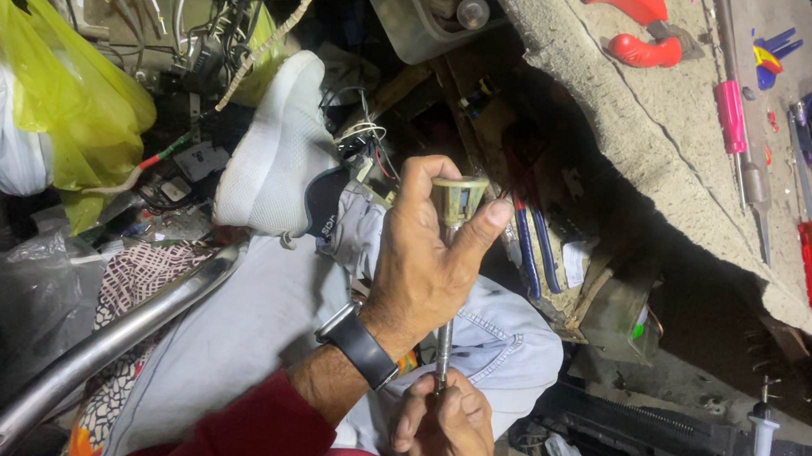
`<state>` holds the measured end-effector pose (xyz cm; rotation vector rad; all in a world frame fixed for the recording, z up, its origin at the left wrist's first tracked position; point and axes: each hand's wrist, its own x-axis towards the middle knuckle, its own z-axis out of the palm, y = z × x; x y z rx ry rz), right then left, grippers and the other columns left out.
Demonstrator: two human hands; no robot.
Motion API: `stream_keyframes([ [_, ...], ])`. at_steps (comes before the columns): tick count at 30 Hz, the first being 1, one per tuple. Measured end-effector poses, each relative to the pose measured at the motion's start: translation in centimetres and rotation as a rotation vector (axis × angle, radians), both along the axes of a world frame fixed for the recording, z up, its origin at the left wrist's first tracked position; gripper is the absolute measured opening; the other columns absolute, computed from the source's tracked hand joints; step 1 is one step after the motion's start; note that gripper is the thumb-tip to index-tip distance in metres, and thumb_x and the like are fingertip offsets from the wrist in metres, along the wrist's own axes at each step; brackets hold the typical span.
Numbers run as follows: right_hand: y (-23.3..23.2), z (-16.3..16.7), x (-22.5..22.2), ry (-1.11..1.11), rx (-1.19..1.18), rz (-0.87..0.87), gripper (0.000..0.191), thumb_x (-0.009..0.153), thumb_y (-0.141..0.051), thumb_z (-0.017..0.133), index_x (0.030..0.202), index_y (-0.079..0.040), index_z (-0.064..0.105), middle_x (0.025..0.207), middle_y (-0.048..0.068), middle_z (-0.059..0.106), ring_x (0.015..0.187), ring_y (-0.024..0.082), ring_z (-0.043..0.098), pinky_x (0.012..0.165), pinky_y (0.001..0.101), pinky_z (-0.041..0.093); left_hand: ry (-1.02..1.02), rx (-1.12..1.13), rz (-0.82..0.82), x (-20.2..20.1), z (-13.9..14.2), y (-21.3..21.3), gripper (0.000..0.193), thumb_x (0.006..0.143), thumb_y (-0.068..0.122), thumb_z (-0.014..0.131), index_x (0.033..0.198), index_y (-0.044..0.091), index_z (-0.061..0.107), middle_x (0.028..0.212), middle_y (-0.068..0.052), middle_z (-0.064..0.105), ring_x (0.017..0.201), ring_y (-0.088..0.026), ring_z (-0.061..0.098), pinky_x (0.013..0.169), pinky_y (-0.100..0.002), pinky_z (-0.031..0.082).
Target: The person sits and assembles a valve, holding a metal valve stem with a rubber base in one hand while threading a small valve core fitting onto it by hand. They use pliers to tighten the fitting, then continue hand-threading and checking the components on the valve stem.
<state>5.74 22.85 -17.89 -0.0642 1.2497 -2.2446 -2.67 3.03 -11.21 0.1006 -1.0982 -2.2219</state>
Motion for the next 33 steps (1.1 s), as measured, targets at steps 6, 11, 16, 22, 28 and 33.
stream_keyframes([
  [6, -0.5, 0.4, 0.3, -0.217, -0.249, 0.146, 0.045, 0.106, -0.043, 0.048, 0.109, 0.001, 0.056, 0.069, 0.015, 0.061, 0.058, 0.024, 0.056, 0.057, 0.0367, 0.046, -0.003, -0.002, -0.026, 0.0, 0.1, -0.1, 0.041, 0.101, 0.027, 0.072, 0.120, 0.004, 0.045, 0.098, -0.003, 0.063, 0.089, -0.007, 0.059, 0.080, -0.025, 0.053],
  [11, -0.6, 0.1, 0.4, -0.202, -0.288, 0.161, 0.044, 0.108, -0.042, 0.046, 0.112, 0.000, 0.056, 0.072, 0.014, 0.060, 0.061, 0.022, 0.055, 0.057, 0.0345, 0.044, -0.038, -0.026, -0.024, 0.2, 0.1, -0.2, 0.042, 0.100, 0.030, 0.072, 0.119, 0.004, 0.045, 0.095, -0.002, 0.063, 0.086, -0.007, 0.057, 0.077, -0.025, 0.052],
  [16, -0.4, -0.6, 0.6, -0.114, -0.147, 0.079, 0.040, 0.103, -0.037, 0.057, 0.111, 0.002, 0.058, 0.077, 0.015, 0.062, 0.065, 0.024, 0.057, 0.061, 0.0340, 0.047, -0.065, -0.054, -0.025, 0.5, -0.1, -0.3, 0.042, 0.099, 0.030, 0.072, 0.120, 0.004, 0.046, 0.096, -0.002, 0.064, 0.086, -0.006, 0.058, 0.077, -0.025, 0.052],
  [22, -1.0, 0.4, 1.0, -0.156, -0.095, 0.079, 0.042, 0.102, -0.044, 0.048, 0.104, -0.003, 0.057, 0.071, 0.013, 0.059, 0.061, 0.024, 0.055, 0.059, 0.0363, 0.046, 0.016, 0.034, -0.051, 0.3, 0.0, 0.2, 0.042, 0.101, 0.030, 0.072, 0.120, 0.004, 0.045, 0.100, -0.002, 0.065, 0.090, -0.006, 0.058, 0.081, -0.025, 0.052],
  [28, -1.9, 1.6, 0.7, -0.318, -0.308, 0.249, 0.049, 0.107, -0.052, 0.031, 0.101, -0.008, 0.053, 0.064, 0.006, 0.051, 0.058, 0.019, 0.048, 0.059, 0.0331, 0.041, -0.042, -0.037, -0.043, 0.6, 0.0, 0.2, 0.041, 0.100, 0.029, 0.073, 0.119, 0.005, 0.046, 0.092, -0.001, 0.062, 0.083, -0.005, 0.054, 0.074, -0.024, 0.050],
  [33, -2.0, 1.6, 0.6, -0.383, -0.518, 0.373, 0.050, 0.111, -0.052, 0.030, 0.101, -0.009, 0.054, 0.065, 0.005, 0.054, 0.057, 0.019, 0.050, 0.057, 0.0329, 0.045, -0.014, -0.032, -0.068, 0.6, 0.2, 0.5, 0.041, 0.100, 0.029, 0.072, 0.119, 0.004, 0.045, 0.093, 0.000, 0.060, 0.082, -0.006, 0.052, 0.073, -0.024, 0.049],
])
